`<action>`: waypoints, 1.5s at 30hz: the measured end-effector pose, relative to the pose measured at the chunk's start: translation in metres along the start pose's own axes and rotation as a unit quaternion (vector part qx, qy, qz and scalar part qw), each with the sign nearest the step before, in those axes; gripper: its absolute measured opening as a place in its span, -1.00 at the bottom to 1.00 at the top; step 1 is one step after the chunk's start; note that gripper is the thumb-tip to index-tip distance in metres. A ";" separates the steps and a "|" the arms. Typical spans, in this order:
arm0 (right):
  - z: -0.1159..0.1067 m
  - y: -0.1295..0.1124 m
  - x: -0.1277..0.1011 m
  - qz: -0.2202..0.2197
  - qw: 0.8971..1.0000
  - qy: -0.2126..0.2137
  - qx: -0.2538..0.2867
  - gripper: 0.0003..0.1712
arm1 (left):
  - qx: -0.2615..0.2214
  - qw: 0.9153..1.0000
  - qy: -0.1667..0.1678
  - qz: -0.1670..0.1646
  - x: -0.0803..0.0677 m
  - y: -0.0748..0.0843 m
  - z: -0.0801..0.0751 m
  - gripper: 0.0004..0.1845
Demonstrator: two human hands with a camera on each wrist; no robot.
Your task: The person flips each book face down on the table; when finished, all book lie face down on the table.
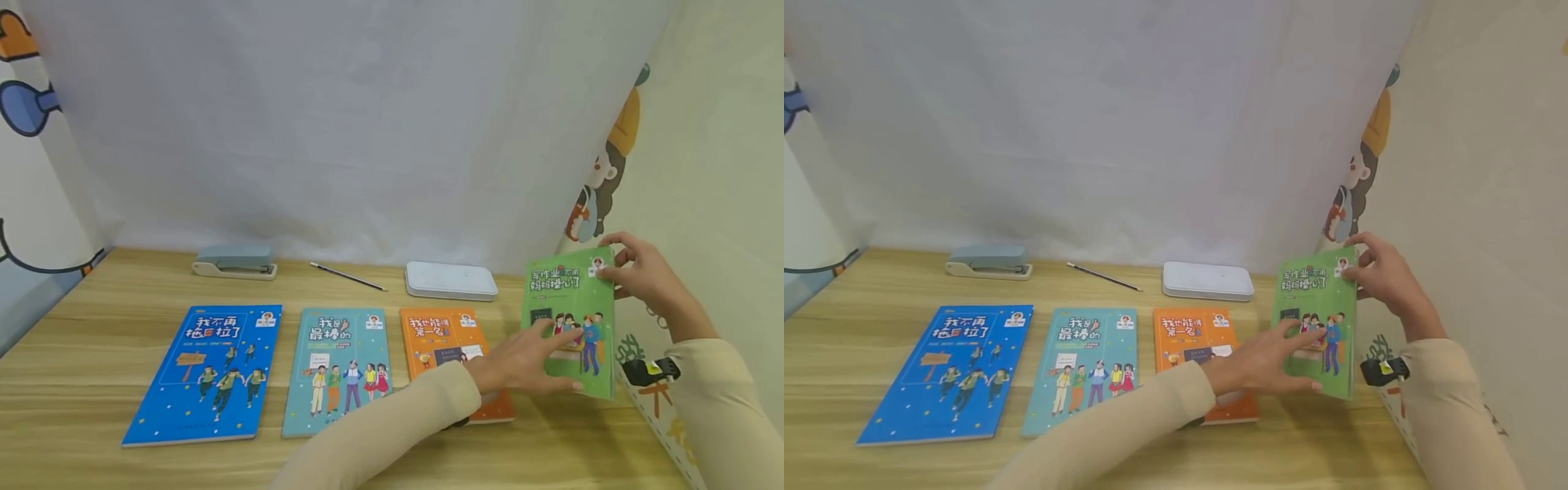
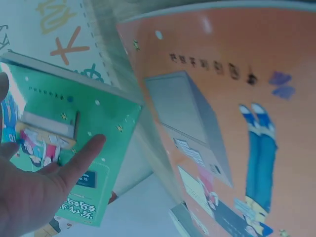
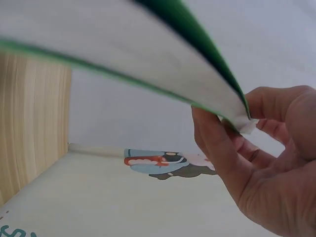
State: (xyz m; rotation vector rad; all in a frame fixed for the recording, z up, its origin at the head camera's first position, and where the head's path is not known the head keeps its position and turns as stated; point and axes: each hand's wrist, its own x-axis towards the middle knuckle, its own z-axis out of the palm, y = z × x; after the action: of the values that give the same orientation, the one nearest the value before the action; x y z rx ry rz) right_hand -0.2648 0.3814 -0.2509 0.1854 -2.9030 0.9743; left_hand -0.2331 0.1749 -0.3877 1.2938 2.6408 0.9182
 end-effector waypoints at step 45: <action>0.022 -0.048 0.009 0.086 0.975 0.153 -0.138 -0.49 | 0.058 0.995 0.082 0.017 0.012 0.016 -0.025 -0.33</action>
State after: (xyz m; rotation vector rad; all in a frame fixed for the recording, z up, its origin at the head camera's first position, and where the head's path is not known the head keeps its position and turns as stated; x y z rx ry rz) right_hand -0.2681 0.3290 -0.2391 -0.2164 -2.7547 0.5459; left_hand -0.2372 0.1795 -0.3563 1.3465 2.8442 0.9270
